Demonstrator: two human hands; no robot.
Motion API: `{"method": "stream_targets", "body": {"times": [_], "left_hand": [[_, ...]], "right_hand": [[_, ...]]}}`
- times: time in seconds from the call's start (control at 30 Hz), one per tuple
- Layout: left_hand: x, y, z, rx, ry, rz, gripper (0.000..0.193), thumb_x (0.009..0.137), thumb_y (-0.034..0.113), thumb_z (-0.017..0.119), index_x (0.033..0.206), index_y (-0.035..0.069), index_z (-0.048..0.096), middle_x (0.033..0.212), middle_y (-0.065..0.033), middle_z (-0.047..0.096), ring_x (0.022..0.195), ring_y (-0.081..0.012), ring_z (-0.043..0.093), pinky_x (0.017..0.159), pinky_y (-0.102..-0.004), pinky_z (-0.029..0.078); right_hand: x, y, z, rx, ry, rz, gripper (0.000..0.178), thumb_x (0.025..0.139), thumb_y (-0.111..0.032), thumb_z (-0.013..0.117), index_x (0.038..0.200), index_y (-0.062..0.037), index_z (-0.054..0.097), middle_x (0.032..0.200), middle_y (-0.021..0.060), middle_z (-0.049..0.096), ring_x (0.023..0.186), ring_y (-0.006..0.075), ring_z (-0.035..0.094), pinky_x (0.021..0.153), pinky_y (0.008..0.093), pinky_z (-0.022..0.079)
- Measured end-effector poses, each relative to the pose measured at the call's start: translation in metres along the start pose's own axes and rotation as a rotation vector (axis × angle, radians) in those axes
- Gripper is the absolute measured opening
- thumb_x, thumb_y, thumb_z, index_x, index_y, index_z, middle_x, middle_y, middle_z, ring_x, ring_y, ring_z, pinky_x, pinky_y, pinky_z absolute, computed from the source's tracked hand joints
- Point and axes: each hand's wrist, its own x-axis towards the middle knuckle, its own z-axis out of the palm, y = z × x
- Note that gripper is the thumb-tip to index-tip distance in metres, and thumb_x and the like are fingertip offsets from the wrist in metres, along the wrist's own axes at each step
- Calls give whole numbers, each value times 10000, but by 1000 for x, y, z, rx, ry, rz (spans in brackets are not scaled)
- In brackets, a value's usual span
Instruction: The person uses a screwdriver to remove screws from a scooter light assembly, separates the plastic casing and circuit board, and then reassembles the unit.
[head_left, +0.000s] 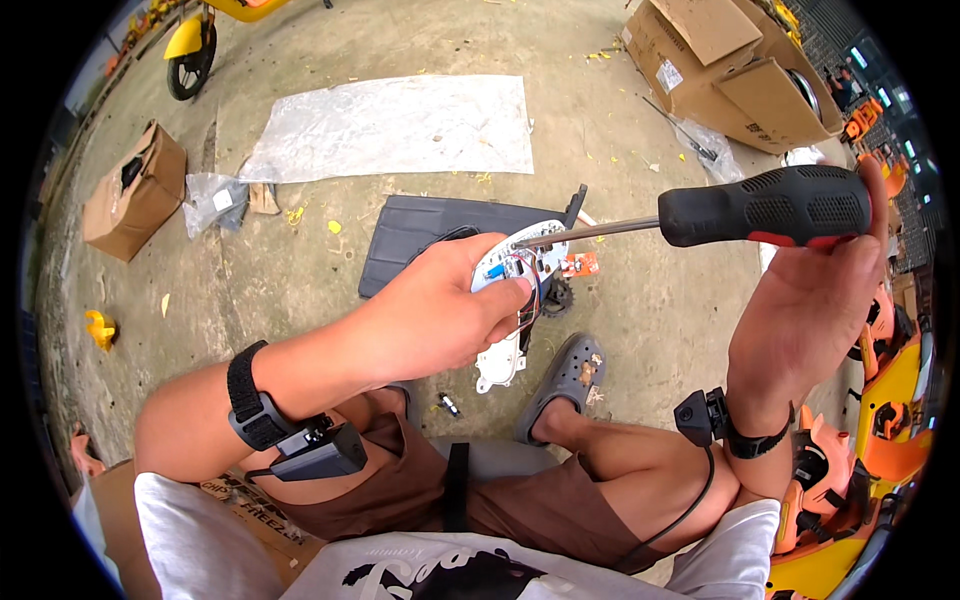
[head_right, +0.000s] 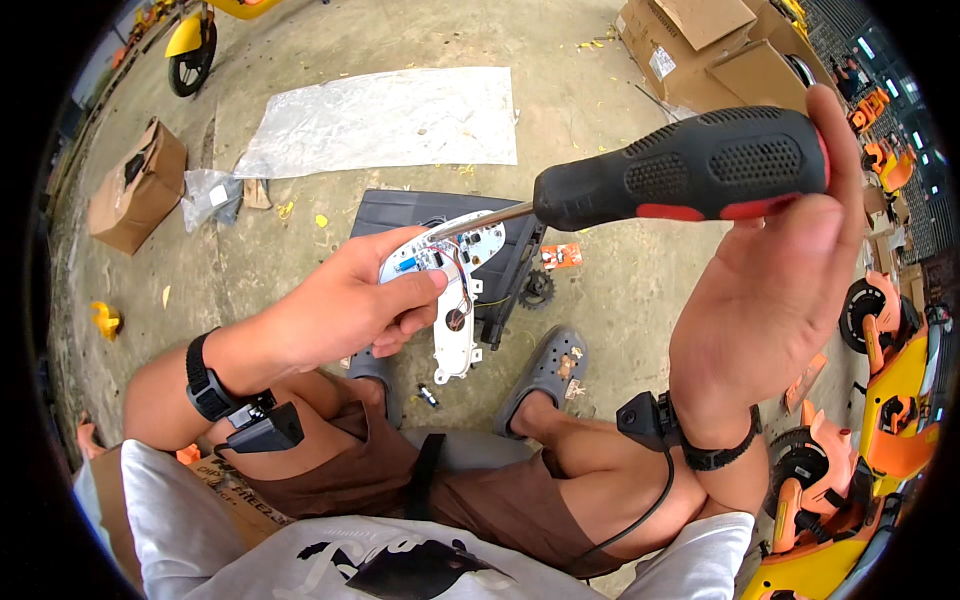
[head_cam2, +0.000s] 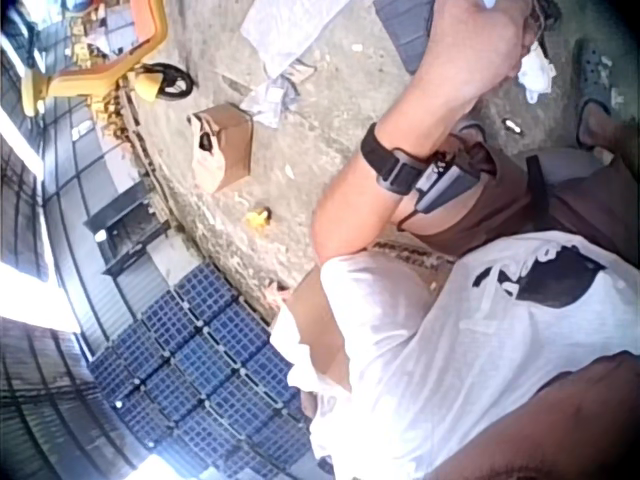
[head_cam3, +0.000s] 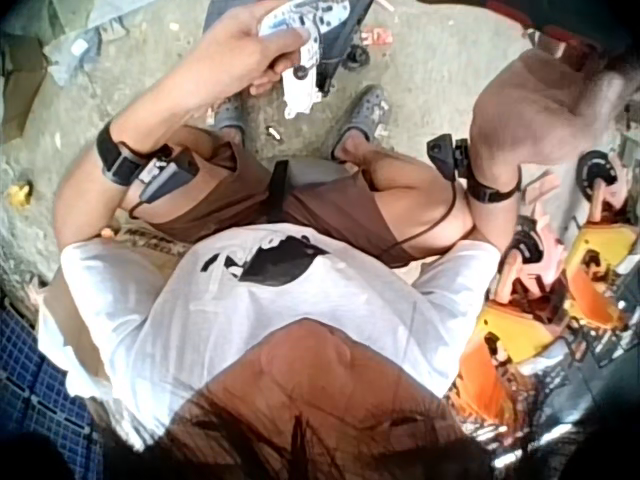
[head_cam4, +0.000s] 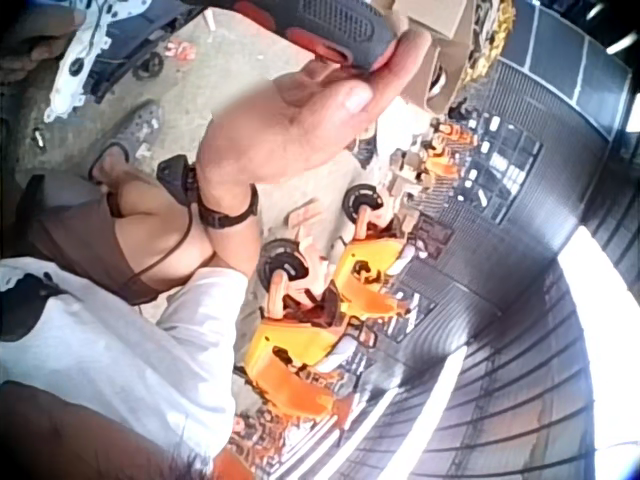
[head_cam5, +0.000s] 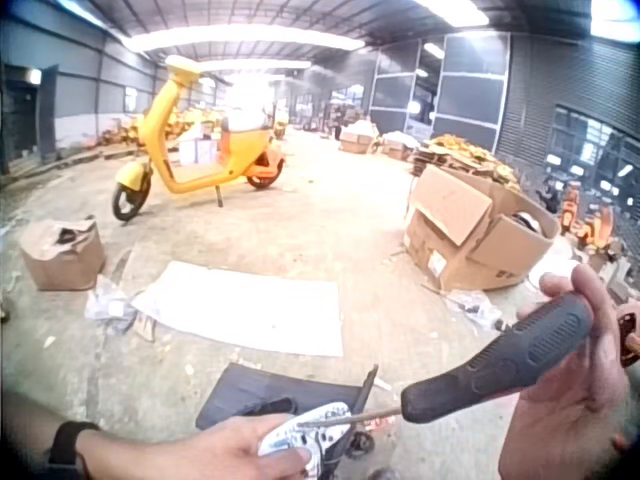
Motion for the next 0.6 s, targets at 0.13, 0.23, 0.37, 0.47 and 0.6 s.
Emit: {"method": "stream_targets", "body": {"times": [0.13, 0.23, 0.37, 0.47, 0.6], "left_hand": [[-2, 2, 0, -22, 2, -8, 130, 997, 139, 487, 1076, 45, 531, 649, 22, 461, 515, -47, 385, 465, -219, 321], [-2, 1, 0, -43, -2, -8, 135, 996, 140, 492, 1082, 44, 532, 649, 20, 461, 514, -48, 383, 463, -218, 321], [-1, 4, -1, -70, 2, -45, 143, 994, 142, 497, 1092, 44, 532, 649, 16, 463, 513, -48, 380, 461, -218, 320], [-2, 3, -1, -70, 1, -35, 146, 993, 143, 498, 1095, 44, 531, 648, 14, 464, 511, -50, 380, 461, -217, 319], [-3, 3, -3, -78, 6, -33, 139, 992, 142, 495, 1086, 45, 529, 647, 14, 461, 508, -53, 380, 462, -217, 319]], "right_hand": [[0, -2, -2, 26, -105, -15, 447, 1027, -246, 365, 1407, -10, 376, 1310, 128, 521, 1164, 229, 546, 1079, 390, 354], [-7, 3, -4, 25, -17, -65, 430, 1009, -188, 358, 1402, -13, 381, 1352, 171, 490, 1188, 245, 536, 1082, 402, 351], [-1, -5, -4, 218, -136, 8, 417, 1019, -212, 418, 1388, -20, 394, 1344, 158, 497, 1201, 246, 527, 1051, 410, 393], [-8, 0, 4, -78, 28, -13, 527, 1019, -388, 385, 1395, -17, 385, 1339, 157, 493, 1227, 250, 500, 1059, 407, 378], [-7, 4, -6, -38, -11, -48, 567, 1022, -438, 332, 1392, -11, 386, 1326, 163, 503, 1200, 232, 509, 1065, 388, 358]]}}
